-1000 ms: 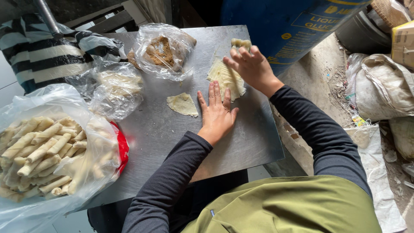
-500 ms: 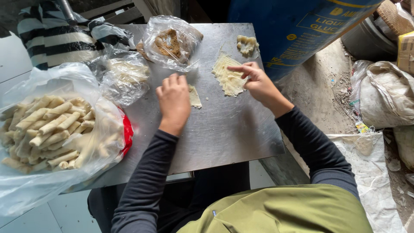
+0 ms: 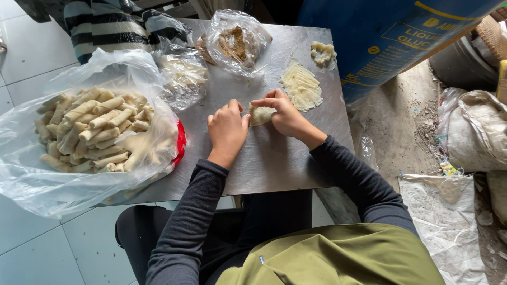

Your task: The person flattens a piece of dough wrapper on a metal table, spreads brown filling from a plastic bag onto the wrapper using a spoon, rolls the wrapper around the filling by hand, and places the finished roll into a plastic bag holding other completed rolls.

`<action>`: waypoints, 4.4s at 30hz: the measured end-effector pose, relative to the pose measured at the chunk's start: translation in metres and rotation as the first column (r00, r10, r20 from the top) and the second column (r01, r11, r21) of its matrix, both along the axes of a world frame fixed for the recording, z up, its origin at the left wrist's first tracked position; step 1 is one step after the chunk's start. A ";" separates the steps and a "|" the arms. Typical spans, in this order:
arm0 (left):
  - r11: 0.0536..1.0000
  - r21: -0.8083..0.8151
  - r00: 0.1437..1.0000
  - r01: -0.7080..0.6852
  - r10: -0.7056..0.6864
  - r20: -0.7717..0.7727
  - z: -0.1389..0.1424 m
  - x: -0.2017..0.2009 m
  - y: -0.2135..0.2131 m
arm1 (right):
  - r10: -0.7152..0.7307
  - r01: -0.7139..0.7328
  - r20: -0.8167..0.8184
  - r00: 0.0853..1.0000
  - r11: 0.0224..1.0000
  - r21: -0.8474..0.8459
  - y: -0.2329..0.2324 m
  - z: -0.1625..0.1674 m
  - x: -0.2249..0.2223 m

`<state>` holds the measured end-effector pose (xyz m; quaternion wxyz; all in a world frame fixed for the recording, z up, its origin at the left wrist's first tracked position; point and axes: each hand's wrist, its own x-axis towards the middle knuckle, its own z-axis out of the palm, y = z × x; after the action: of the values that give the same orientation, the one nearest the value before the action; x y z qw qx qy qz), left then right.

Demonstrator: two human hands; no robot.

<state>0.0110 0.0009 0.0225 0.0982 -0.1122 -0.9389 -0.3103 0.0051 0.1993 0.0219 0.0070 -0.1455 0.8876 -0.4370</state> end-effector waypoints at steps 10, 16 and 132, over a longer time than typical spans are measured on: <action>0.995 0.101 0.997 0.005 -0.013 0.078 0.002 -0.002 0.002 | 0.128 0.120 -0.327 0.936 0.759 0.641 -0.008 0.014 0.022; 0.994 0.113 0.995 0.011 -0.021 0.093 0.003 0.000 0.001 | 0.438 0.432 -0.526 0.729 0.303 0.850 0.001 0.024 0.020; 0.904 0.427 0.996 0.014 -0.050 0.073 0.018 0.013 -0.003 | -0.384 0.363 -0.049 0.922 0.901 -0.239 0.003 0.044 -0.130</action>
<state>0.0236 -0.0024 0.0402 0.0768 -0.0905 -0.8497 -0.5137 -0.1252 0.2018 0.0655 -0.1359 0.0069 0.8428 -0.5207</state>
